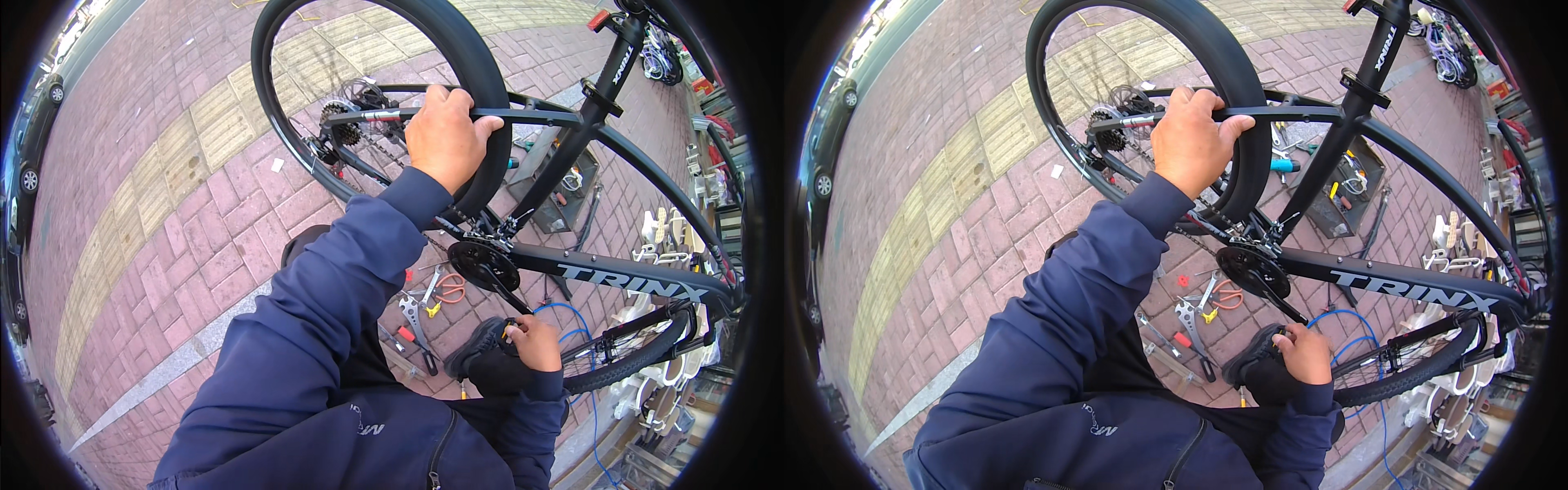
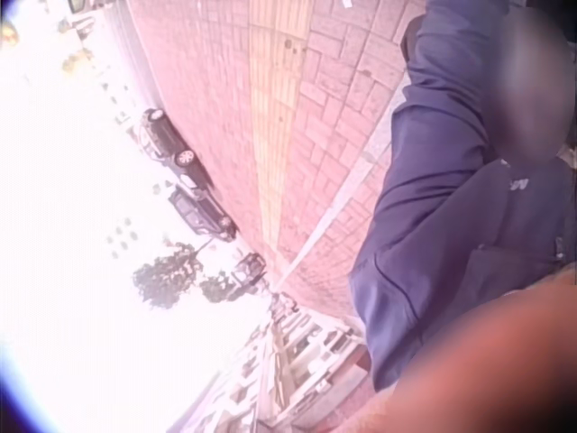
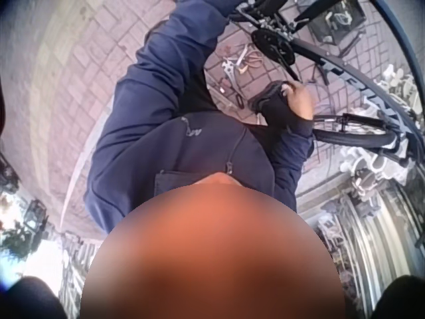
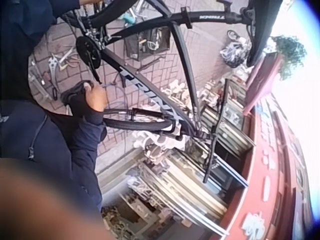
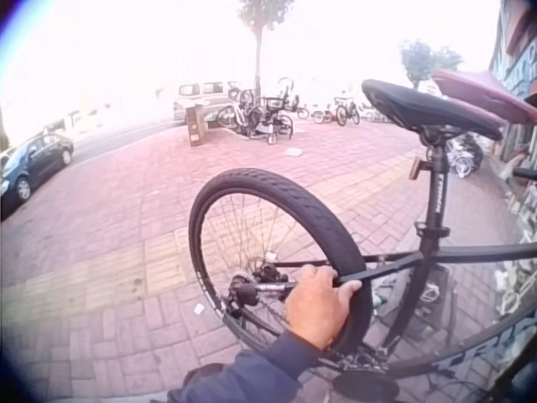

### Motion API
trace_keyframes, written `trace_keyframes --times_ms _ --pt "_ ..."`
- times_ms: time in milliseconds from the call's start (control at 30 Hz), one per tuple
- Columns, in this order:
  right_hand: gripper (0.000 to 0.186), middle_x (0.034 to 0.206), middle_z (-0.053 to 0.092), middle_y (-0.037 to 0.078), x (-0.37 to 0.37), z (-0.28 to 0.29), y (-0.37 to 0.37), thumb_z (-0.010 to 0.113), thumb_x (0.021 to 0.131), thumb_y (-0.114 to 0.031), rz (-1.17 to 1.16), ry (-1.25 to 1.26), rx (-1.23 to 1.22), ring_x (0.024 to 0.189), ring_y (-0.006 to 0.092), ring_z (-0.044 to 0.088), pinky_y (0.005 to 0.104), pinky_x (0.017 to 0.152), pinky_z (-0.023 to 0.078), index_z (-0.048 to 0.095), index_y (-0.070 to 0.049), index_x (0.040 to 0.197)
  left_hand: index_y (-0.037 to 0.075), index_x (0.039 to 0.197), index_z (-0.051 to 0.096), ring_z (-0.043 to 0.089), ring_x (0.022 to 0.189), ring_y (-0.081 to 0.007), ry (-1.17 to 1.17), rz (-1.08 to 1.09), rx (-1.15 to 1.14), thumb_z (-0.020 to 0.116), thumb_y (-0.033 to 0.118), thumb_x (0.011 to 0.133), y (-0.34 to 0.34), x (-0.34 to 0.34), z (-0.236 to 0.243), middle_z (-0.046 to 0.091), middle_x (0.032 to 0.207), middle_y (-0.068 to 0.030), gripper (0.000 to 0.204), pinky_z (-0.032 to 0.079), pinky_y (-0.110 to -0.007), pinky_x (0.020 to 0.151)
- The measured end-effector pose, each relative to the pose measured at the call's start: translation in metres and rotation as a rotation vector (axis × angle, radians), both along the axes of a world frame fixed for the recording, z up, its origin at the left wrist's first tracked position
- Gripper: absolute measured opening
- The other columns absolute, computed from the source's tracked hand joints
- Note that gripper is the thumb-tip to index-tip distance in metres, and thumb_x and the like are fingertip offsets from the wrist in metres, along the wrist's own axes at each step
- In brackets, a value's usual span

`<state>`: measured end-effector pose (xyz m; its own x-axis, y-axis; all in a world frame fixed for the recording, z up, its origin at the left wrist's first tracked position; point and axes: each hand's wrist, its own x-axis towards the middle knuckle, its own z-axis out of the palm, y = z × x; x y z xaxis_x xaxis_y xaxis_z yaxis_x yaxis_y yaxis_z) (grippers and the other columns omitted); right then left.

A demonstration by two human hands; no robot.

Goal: The person adjusts the bicycle seat height using a hex key, then rotates the pedals and rear wheel by hand. They assemble a bicycle pump with a hose and attach it to the rear tire valve, preparing to inflate the tire.

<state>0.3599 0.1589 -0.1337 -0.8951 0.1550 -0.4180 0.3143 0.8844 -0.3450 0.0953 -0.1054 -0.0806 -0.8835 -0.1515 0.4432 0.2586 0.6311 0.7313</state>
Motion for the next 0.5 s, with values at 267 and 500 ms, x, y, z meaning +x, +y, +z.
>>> trace_keyframes --times_ms 267,500 --pt "0.038 0.091 0.073 0.021 0.000 -0.008 -0.010 0.078 0.086 -0.030 0.091 -0.046 -0.025 0.086 0.0424 0.070 0.0492 0.074 0.054 0.072 -0.002 0.111 0.006 0.100 0.071 0.069 0.088 -0.0334 -0.001 -0.001 0.001 0.084 0.040 0.081 0.000 0.000 0.000 0.065 0.105 -0.0128 0.041 0.056 -0.045 0.073" --pt "0.035 0.089 0.071 0.023 -0.004 0.000 -0.016 0.078 0.085 -0.029 0.114 -0.048 -0.006 0.087 0.0447 0.068 0.0514 0.074 0.053 0.071 -0.001 0.105 0.005 0.096 0.071 0.068 0.087 -0.0366 0.007 0.000 0.034 0.086 0.036 0.078 0.001 0.001 0.000 0.062 0.103 -0.0137 0.039 0.055 -0.048 0.074"
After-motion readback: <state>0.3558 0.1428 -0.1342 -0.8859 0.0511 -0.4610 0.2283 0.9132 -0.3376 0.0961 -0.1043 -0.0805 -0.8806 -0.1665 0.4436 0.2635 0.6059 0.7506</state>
